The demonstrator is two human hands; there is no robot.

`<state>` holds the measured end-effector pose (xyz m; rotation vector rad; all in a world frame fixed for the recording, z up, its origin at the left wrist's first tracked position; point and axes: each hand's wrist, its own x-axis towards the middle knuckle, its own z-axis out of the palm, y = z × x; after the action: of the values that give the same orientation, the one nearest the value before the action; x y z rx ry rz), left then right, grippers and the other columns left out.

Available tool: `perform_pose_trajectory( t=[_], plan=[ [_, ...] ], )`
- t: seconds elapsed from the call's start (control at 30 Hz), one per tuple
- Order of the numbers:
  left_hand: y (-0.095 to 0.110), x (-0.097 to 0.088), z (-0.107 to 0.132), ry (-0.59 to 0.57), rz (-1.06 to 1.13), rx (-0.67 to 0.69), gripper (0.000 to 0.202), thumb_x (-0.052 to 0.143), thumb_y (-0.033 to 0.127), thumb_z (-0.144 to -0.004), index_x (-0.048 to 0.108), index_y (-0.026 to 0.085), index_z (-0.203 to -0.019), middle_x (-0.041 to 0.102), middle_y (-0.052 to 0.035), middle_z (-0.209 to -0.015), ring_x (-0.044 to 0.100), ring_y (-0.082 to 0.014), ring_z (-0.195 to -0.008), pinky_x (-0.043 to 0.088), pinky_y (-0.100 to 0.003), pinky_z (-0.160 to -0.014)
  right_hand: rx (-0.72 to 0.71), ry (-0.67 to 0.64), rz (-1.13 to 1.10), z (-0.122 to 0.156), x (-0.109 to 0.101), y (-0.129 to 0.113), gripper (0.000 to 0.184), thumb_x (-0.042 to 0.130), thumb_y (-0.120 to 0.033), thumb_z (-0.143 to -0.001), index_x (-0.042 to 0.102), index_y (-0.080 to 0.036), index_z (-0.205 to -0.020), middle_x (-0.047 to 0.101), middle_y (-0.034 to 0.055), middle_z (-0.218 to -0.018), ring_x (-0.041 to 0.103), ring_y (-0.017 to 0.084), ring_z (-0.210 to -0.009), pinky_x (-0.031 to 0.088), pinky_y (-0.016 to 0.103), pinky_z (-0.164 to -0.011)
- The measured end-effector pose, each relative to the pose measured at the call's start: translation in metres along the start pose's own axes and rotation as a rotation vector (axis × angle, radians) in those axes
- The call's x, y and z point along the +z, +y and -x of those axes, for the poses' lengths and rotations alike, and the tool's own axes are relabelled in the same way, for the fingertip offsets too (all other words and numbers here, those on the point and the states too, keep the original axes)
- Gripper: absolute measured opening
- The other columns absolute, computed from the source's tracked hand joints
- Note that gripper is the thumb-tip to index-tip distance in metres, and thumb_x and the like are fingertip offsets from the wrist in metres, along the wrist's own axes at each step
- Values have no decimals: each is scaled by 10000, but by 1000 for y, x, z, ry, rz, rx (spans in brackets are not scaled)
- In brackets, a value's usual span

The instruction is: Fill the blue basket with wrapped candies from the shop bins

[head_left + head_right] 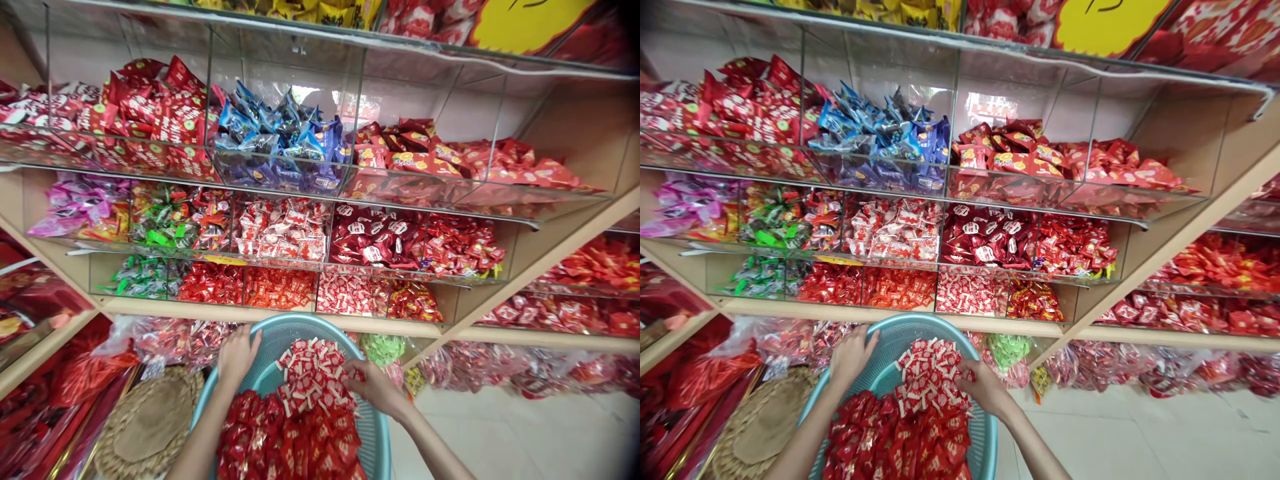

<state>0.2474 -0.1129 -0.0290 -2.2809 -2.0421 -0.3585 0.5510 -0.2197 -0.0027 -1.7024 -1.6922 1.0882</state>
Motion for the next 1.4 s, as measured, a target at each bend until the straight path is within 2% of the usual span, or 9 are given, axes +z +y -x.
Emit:
perform_pose_trajectory(
  t=[0.23, 0.4, 0.6, 0.83, 0.97, 1.07, 1.2, 1.27, 1.4],
  plan=[
    [0, 1, -1, 2, -15, 4, 495, 205, 456, -887, 562, 148, -1040, 656, -105, -926, 612, -210, -832, 412, -313, -752, 21, 213, 25, -9, -10, 5, 393, 447, -461, -771, 606, -170, -982, 636, 78, -873, 573, 224, -815, 440, 336, -752],
    [0, 2, -1, 8, -28, 12, 501, 196, 459, -889, 559, 150, -1044, 658, -103, -926, 617, -216, -823, 416, -320, -745, -7, 225, -124, -6, -17, -2, 494, 403, -391, -779, 438, -185, -1227, 589, 67, -967, 564, 170, -678, 475, 314, -654],
    [-1, 2, -1, -1, -1, 6, 478, 219, 452, -886, 557, 152, -1042, 652, -102, -963, 612, -212, -858, 414, -316, -770, 14, 248, -90, -4, -8, -3, 456, 509, -343, -719, 460, -218, -1154, 596, 14, -815, 493, 141, -536, 422, 286, -565],
    [-1, 3, -1, 17, -10, 14, 478, 207, 455, -889, 559, 157, -1016, 658, -91, -938, 616, -212, -838, 414, -311, -744, -57, 186, -128, -5, 11, 5, 402, 453, -385, -799, 480, -205, -1158, 615, 29, -795, 549, 171, -640, 441, 296, -613],
    [-1, 4, -1, 19, -9, 11, 473, 211, 450, -890, 550, 152, -1028, 656, -97, -952, 614, -209, -850, 410, -308, -744, -59, 197, -112, -7, 6, 2, 392, 477, -433, -801, 527, -197, -1109, 646, 75, -948, 599, 212, -874, 466, 319, -742],
    [-1, 5, -1, 21, -13, 9, 472, 211, 450, -891, 546, 150, -1034, 655, -98, -953, 612, -212, -855, 410, -309, -745, -118, 255, -51, -24, -13, -4, 367, 493, -424, -801, 546, -204, -1091, 643, 86, -1029, 591, 211, -958, 456, 325, -813],
    [-1, 5, -1, 17, -18, 10, 466, 215, 445, -892, 550, 154, -1036, 654, -94, -959, 609, -207, -859, 408, -302, -757, -129, 352, 117, -70, -45, -5, 361, 475, -374, -816, 536, -158, -1099, 631, 106, -1043, 592, 194, -940, 446, 307, -818],
    [-1, 4, 0, 12, -18, 13, 469, 214, 445, -892, 554, 154, -1035, 654, -95, -956, 608, -206, -861, 407, -303, -766, 1, 357, 271, -96, -55, -4, 337, 463, -334, -825, 533, -155, -1102, 623, 93, -1069, 581, 174, -967, 425, 284, -845],
    [-1, 3, 0, 3, -4, 2, 480, 208, 447, -893, 553, 157, -1058, 655, -97, -955, 609, -207, -859, 409, -307, -762, 170, 312, 356, -138, -57, -6, 360, 558, -398, -758, 601, -120, -982, 636, 148, -1015, 605, 240, -920, 442, 324, -776]
  ],
)
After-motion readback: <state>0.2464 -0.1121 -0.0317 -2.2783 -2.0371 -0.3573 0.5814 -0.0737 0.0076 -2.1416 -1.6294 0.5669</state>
